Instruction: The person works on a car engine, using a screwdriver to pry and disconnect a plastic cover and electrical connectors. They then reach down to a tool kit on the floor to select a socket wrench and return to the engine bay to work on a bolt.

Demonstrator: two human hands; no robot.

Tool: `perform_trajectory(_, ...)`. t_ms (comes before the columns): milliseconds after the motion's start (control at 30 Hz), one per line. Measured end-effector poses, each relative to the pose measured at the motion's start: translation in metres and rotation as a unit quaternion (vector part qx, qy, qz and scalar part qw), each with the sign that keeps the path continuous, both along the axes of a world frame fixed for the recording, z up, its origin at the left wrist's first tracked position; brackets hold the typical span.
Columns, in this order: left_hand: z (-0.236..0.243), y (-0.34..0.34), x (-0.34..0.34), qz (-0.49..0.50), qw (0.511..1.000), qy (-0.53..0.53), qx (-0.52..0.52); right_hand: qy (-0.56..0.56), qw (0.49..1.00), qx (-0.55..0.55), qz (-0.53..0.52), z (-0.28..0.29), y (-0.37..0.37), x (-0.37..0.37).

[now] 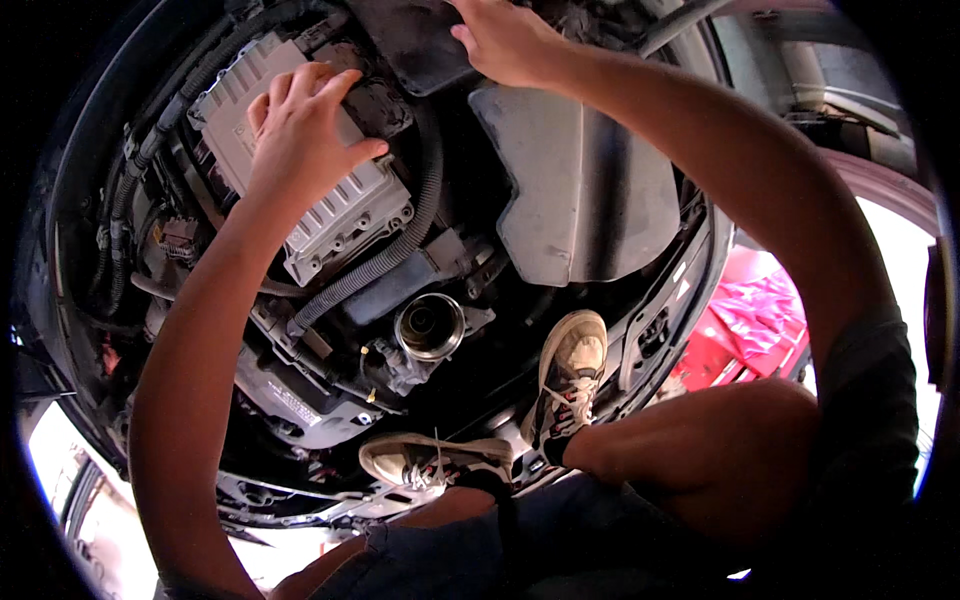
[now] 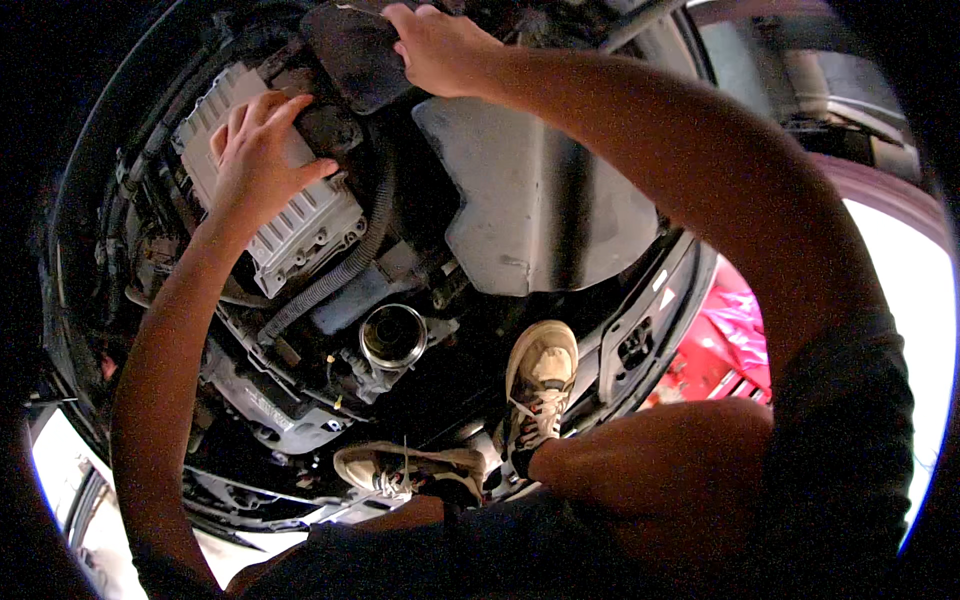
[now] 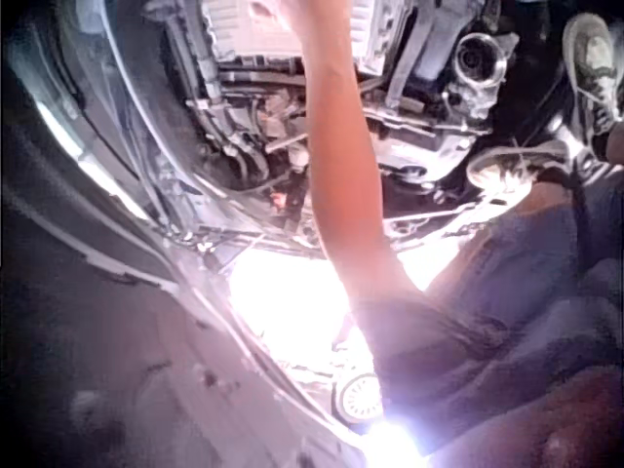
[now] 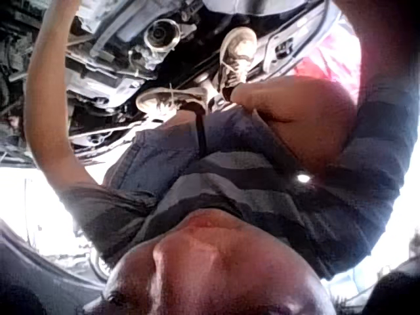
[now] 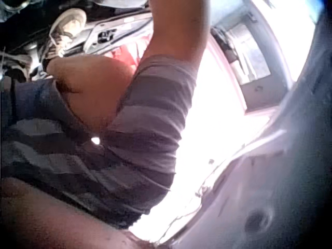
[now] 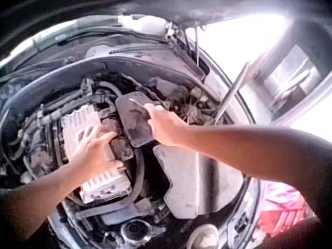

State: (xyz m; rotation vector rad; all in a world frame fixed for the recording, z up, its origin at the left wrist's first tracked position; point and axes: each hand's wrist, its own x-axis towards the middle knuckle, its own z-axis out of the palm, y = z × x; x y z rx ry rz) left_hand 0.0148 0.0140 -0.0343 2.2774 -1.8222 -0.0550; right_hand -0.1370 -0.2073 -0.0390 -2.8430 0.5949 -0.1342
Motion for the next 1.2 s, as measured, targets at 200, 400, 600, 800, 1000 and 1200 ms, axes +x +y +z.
perform_trajectory(200, 0.021, -0.007, 0.005, -0.059, 0.998, -0.017, 0.01, 0.056, 0.993, 0.103, 0.015, 0.044, 0.004, 0.005)
perform_trajectory(400, 0.051, -0.041, -0.004, -0.16, 0.972, -0.095, 0.145, -0.03, 0.996, 0.087, 0.018, 0.038, -0.001, -0.004)
perform_trajectory(600, 0.048, -0.053, 0.0, -0.204, 0.94, -0.114, 0.25, -0.023, 0.995, 0.091, 0.026, 0.028, 0.001, -0.002)
perform_trajectory(800, 0.043, -0.057, -0.008, -0.255, 0.941, -0.145, 0.166, -0.007, 0.999, 0.034, 0.035, 0.033, -0.007, -0.01)
perform_trajectory(1000, 0.056, -0.061, -0.009, -0.243, 0.926, -0.119, 0.262, -0.06, 0.992, 0.11, 0.025, 0.006, -0.012, -0.003)
perform_trajectory(1200, 0.059, -0.057, -0.006, -0.103, 0.978, 0.001, 0.183, -0.046, 0.972, 0.231, -0.012, 0.002, -0.029, -0.019)
